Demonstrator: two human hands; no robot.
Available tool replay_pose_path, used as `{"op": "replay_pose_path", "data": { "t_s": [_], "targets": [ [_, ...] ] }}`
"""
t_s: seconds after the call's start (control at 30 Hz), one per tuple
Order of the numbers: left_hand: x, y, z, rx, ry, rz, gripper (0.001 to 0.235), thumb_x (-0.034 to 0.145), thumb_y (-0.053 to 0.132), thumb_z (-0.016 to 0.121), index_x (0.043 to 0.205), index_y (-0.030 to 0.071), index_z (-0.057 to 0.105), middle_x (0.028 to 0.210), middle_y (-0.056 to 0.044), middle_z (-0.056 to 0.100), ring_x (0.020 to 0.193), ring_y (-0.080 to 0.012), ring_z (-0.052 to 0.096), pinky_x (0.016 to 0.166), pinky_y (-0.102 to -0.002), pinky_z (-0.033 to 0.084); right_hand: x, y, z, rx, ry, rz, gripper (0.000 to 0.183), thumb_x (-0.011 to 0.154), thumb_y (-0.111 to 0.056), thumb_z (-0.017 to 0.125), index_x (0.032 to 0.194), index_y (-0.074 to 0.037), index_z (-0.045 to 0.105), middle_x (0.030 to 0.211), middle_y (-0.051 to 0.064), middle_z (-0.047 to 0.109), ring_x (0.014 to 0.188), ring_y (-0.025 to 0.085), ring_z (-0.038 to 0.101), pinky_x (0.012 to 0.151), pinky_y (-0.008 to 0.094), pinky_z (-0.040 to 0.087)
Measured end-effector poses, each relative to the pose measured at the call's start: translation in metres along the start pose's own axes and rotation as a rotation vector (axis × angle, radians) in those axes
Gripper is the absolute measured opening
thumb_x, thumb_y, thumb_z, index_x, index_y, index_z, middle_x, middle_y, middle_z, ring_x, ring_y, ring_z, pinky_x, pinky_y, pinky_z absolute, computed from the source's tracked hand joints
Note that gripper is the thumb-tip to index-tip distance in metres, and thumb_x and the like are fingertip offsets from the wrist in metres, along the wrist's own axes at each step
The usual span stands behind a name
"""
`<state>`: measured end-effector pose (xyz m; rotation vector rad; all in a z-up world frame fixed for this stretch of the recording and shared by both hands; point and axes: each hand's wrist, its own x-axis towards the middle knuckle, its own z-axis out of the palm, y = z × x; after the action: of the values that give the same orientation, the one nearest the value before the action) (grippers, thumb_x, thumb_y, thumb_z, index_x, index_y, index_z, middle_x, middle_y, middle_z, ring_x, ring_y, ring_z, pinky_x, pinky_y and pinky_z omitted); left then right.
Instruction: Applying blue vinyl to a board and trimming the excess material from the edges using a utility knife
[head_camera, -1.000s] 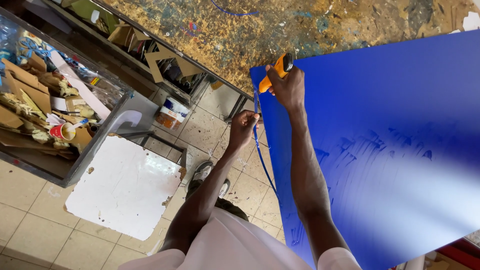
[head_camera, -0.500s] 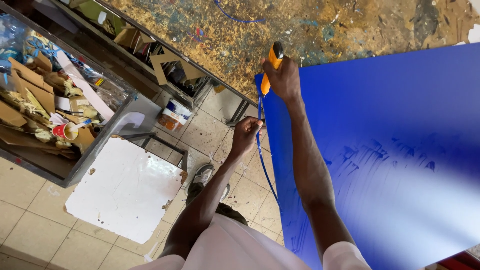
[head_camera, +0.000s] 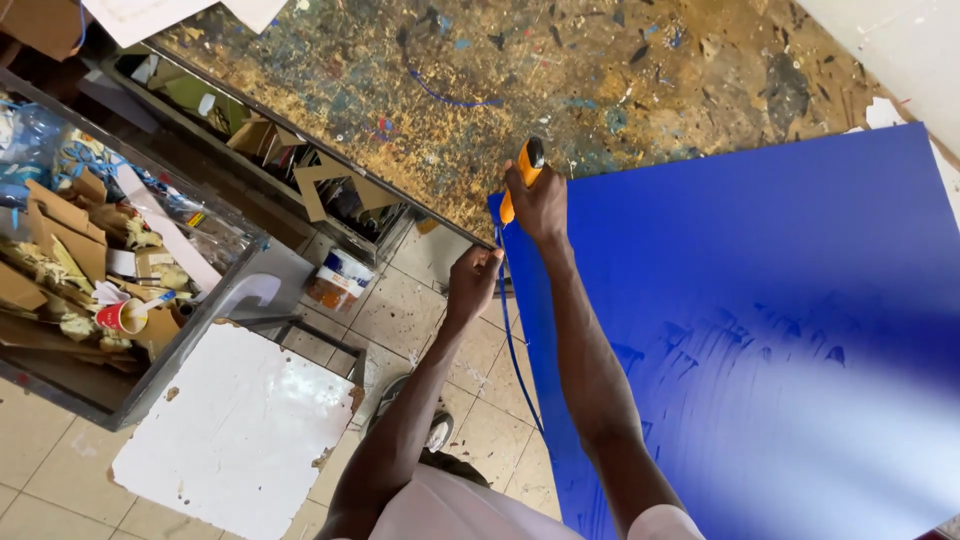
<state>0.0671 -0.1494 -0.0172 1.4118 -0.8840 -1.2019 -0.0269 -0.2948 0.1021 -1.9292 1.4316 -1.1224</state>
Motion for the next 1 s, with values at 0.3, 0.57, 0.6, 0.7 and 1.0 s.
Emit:
{"op": "replay_pose_path", "data": {
  "t_s": [0.3,0.57,0.6,0.7,1.0],
  "targets": [
    [-0.013,0.013,0.001,-0.066,-0.046,0.042,0.032,0.115,0.035,0.071,0.107,0.005,0.077,0.083,-0.014,0.077,0.077,-0.0213,0.078,0.075,-0.039,0.062,0.008,-0.001,0.006,0.017,0.012,-0.038,0.047,0.114,-0.034,0.072,0.076,-0.007,0.066,0.054,0.011,0.064,0.047,0.015,0.059,0.051,0.034,0.049],
    [0.001,0.006,-0.010,0.079,-0.154,0.123,0.038,0.113,0.047,0.062,0.100,0.013,0.071,0.079,-0.001,0.072,0.065,-0.0142,0.067,0.059,-0.035,0.054,0.065,-0.018,0.020,-0.026,0.095,-0.043,0.059,0.105,-0.065,0.073,0.082,-0.011,0.075,0.060,-0.002,0.062,0.047,0.009,0.057,0.042,0.031,0.040],
    [-0.009,0.005,-0.011,0.082,-0.157,0.133,0.038,0.113,0.047,0.062,0.100,0.013,0.071,0.079,-0.001,0.072,0.065,-0.0142,0.067,0.059,-0.035,0.054,0.055,-0.035,0.012,-0.024,0.105,-0.049,0.059,0.105,-0.065,0.073,0.082,-0.011,0.075,0.060,-0.002,0.062,0.047,0.009,0.057,0.042,0.031,0.040],
    [-0.014,0.002,-0.019,-0.154,-0.098,-0.016,0.033,0.113,0.037,0.074,0.110,0.005,0.077,0.081,-0.012,0.075,0.076,-0.0186,0.076,0.067,-0.033,0.065,0.036,-0.078,-0.010,0.236,0.182,-0.250,0.025,0.109,-0.024,0.087,0.111,0.001,0.084,0.103,0.024,0.085,0.092,0.033,0.085,0.080,0.043,0.067],
    [-0.065,-0.006,-0.066,-0.208,-0.051,-0.174,0.021,0.112,0.030,0.070,0.111,0.010,0.073,0.089,-0.013,0.082,0.079,-0.0175,0.078,0.061,-0.026,0.060,-0.155,-0.080,-0.048,0.482,0.303,0.106,0.032,0.117,-0.035,0.073,0.108,-0.004,0.078,0.095,0.011,0.081,0.075,0.016,0.077,0.067,0.033,0.067]
  ]
}}
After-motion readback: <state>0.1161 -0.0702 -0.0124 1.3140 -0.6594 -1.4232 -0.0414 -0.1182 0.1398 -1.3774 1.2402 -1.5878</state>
